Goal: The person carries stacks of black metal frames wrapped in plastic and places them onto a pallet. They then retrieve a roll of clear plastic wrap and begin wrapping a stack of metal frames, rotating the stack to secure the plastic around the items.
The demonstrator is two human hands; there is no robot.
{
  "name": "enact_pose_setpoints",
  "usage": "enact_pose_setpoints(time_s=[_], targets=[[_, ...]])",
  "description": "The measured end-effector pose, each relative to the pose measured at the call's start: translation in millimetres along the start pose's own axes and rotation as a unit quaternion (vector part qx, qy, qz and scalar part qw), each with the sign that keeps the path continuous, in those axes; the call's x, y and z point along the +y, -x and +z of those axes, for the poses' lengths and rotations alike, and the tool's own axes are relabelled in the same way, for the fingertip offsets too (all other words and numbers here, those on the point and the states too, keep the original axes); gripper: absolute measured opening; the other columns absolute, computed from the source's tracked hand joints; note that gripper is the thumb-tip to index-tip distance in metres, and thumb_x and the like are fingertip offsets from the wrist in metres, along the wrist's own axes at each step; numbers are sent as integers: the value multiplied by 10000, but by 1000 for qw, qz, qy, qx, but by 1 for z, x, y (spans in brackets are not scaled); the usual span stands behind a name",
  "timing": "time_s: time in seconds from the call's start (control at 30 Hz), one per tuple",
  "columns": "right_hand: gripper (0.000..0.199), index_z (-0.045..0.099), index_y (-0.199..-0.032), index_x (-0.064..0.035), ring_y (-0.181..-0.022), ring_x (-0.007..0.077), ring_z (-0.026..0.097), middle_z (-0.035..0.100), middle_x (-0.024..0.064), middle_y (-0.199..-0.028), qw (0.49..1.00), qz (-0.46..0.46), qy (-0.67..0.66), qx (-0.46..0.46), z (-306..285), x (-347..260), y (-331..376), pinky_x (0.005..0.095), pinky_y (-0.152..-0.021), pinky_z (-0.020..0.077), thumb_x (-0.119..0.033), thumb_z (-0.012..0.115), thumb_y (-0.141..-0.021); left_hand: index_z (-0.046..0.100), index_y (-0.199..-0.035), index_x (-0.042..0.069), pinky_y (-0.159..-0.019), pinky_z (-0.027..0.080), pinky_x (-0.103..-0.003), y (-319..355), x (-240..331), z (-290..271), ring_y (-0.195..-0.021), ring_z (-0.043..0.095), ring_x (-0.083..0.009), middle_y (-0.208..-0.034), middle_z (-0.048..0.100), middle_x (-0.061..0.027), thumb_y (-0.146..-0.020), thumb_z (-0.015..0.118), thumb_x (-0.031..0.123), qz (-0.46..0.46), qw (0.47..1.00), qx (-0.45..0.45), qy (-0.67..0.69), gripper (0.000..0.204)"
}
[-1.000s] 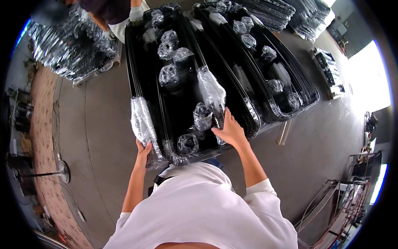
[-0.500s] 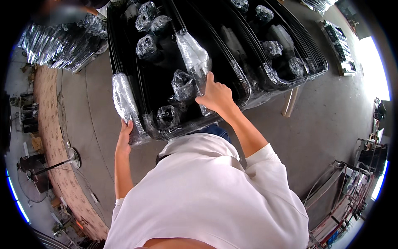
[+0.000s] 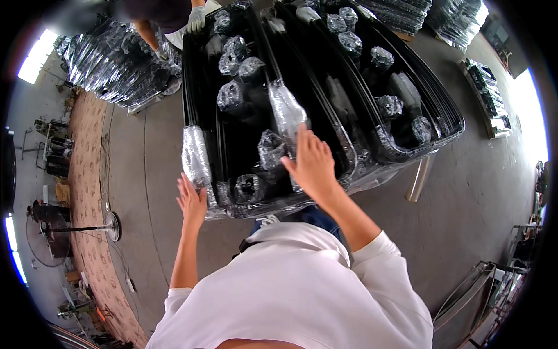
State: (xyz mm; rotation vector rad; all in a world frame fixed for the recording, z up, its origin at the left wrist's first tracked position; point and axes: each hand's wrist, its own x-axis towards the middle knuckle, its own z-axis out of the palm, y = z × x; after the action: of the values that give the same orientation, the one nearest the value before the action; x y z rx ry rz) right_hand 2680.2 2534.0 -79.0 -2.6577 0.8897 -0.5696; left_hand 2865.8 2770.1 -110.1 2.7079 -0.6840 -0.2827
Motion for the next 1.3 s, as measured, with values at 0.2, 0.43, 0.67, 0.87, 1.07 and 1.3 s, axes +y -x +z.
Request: enact_pose_setpoints(time_s=[0.2, 0.43, 0.67, 0.87, 1.07, 1.3], targets=[[493, 434, -1177, -8, -1163, 300, 389, 434, 166, -1220, 987, -98, -113, -58, -23, -6, 52, 449, -976, 275, -230, 587, -764, 335, -1300, 93, -1012, 112, -524, 86, 117, 19, -1298, 124, -358, -1397, 165, -174, -776, 549, 88, 239, 968, 57, 58, 567], [320, 511, -1073, -36, -927, 309, 544, 573, 149, -994, 955, -58, -277, -85, -63, 38, 133, 391, -836, 421, -138, 562, -774, 445, -1210, 106, -988, 206, -531, 144, 143, 59, -1277, 163, -386, -1377, 198, -178, -732, 566, 57, 375, 921, -49, 91, 495], [198, 587, -995, -29, -775, 248, 607, 619, 120, -918, 957, 80, -279, 26, -94, 49, 206, 305, -662, 477, -70, 533, -809, 532, -1112, 67, -962, 313, -373, 176, 135, 46, -1155, 408, -313, -1232, 438, -169, -782, 525, 37, 418, 863, -163, 233, 331], [171, 613, -943, -10, -798, 214, 620, 640, 83, -885, 958, -78, -214, 172, -210, 14, 241, 314, -698, 481, -58, 518, -809, 516, -1115, 7, -954, 330, -363, 224, 171, -27, -1092, 492, -274, -1133, 546, -119, -748, 516, -66, 528, 769, -136, 335, 374], [410, 417, -980, -44, -669, 169, 573, 601, 25, -763, 908, -266, -177, 270, -353, -27, 317, 380, -724, 428, -407, 526, -824, 348, -1197, -24, -870, 407, -528, 299, 229, -129, -1049, 484, -362, -1167, 434, -230, -820, 449, 509, 737, 475, 80, 475, 661], [365, 404, -920, -139, -626, 92, 513, 534, -47, -931, 893, -219, -82, 385, -398, 27, 414, 340, -820, 314, -467, 521, -812, 303, -1236, 105, -939, 262, -569, 376, 302, -129, -1154, 361, -289, -1276, 321, -130, -801, 398, 558, 735, 375, 277, 492, 635]])
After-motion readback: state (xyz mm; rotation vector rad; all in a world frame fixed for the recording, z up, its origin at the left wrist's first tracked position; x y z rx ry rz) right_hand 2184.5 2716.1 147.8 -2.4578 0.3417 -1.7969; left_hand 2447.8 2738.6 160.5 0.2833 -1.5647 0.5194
